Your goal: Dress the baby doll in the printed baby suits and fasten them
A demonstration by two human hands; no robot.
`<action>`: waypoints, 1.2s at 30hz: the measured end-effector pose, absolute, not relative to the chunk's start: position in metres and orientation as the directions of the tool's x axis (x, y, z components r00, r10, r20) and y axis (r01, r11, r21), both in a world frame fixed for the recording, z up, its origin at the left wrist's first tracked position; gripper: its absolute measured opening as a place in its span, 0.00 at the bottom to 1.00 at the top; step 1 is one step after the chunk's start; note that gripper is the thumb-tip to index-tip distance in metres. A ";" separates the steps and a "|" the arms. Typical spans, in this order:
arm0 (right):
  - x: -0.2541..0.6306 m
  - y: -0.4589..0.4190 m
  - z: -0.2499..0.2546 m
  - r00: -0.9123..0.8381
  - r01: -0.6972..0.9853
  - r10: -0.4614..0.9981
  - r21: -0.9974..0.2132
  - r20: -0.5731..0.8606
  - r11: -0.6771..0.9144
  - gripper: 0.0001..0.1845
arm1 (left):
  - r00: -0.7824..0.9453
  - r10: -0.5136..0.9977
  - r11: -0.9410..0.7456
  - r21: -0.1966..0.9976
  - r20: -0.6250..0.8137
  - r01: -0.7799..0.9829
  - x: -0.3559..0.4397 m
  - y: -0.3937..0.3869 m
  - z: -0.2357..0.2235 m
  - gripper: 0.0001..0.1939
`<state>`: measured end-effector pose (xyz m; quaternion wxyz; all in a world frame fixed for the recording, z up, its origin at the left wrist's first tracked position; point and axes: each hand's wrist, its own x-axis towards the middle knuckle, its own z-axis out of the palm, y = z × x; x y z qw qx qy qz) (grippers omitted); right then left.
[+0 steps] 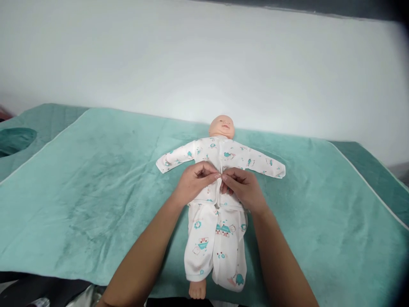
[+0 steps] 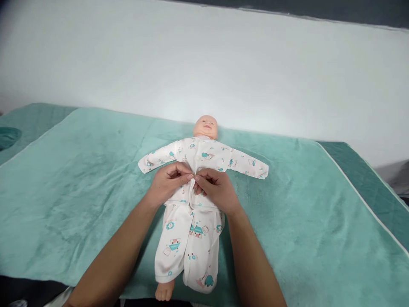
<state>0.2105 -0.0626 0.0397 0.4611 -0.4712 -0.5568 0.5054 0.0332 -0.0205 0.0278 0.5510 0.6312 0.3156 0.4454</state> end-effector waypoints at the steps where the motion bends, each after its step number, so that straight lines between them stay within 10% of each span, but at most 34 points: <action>1: 0.210 -0.063 0.039 -0.125 0.055 0.991 -0.997 0.041 0.048 0.14 | 0.398 0.892 -0.195 0.977 0.212 -0.084 0.033 -0.020 0.028 0.11; 36: 0.203 -0.065 0.037 -0.046 0.225 0.993 -0.967 0.109 0.117 0.10 | 0.491 0.818 -0.357 0.934 0.300 0.025 0.029 -0.020 0.032 0.06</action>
